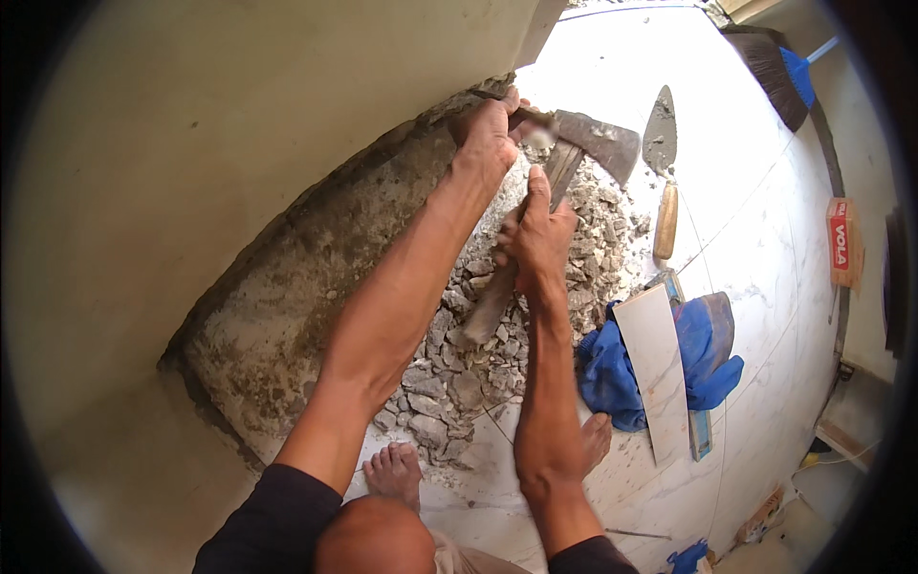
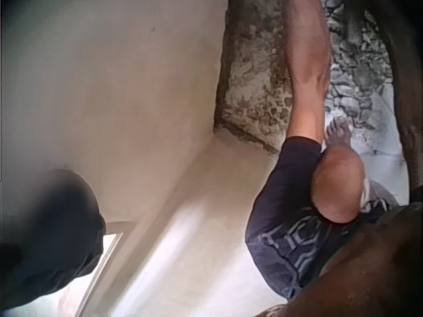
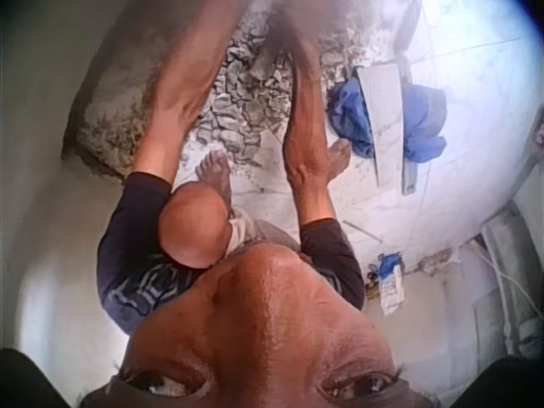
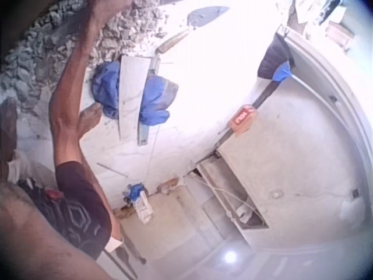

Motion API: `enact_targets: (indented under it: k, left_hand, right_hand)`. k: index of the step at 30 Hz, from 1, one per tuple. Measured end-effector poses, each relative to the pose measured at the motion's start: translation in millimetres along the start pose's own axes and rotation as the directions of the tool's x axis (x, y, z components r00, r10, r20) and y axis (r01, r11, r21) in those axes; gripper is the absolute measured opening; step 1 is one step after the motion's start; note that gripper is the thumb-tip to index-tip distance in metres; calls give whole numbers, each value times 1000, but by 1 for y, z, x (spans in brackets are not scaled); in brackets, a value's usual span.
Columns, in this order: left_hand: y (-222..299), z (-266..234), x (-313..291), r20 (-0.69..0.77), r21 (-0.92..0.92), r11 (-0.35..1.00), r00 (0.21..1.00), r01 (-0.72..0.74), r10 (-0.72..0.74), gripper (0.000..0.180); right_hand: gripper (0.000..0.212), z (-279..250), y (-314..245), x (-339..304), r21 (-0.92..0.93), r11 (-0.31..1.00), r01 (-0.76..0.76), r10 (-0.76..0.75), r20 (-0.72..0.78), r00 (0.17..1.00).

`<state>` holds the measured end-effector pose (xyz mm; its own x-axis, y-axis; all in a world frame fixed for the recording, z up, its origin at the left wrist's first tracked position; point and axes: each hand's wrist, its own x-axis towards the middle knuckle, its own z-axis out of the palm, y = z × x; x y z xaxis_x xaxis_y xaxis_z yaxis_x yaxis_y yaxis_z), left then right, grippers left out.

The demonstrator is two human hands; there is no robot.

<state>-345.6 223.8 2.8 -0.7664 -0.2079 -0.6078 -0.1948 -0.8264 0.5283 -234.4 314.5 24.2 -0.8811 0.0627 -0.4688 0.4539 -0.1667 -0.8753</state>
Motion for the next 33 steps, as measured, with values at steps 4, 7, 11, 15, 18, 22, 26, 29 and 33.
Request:
enact_targets:
  k: [4,7,11,15,18,22,26,29,33]
  left_hand:
    - [3,-6,9,-22,-70,997,999,-31,30,20]
    - [-3,3,12,-42,-88,996,999,-6,2,20]
    - [-3,-9,19,1,-35,998,999,-48,48,21]
    - [6,-7,11,-83,-41,998,996,-44,40,16]
    - [-2,5,0,-41,-53,998,998,-40,38,17]
    - [4,-13,12,-20,-6,999,999,-36,36,23]
    - [4,2,7,-36,-42,999,999,-32,31,19]
    - [-4,-10,23,71,-48,998,996,-52,55,16]
    - [4,-4,13,-34,-75,996,999,-41,39,21]
  right_hand:
    - [47,-14,-33,-14,208,954,217,-202,-94,975]
    - [47,-16,-23,-8,446,786,429,-270,-376,886]
    - [39,-11,-12,2,-28,996,-81,83,68,994]
    - [41,-22,-32,-17,438,861,258,-207,-162,965]
    - [39,0,-8,-8,172,931,321,-300,-135,944]
    - [45,-20,-24,-8,-42,999,-20,22,70,997]
    - [39,-39,-19,4,722,598,349,-321,-183,929]
    - [38,-3,-7,-2,-18,963,269,-270,-74,960]
    - [43,-21,-38,-10,117,985,129,-124,-51,991]
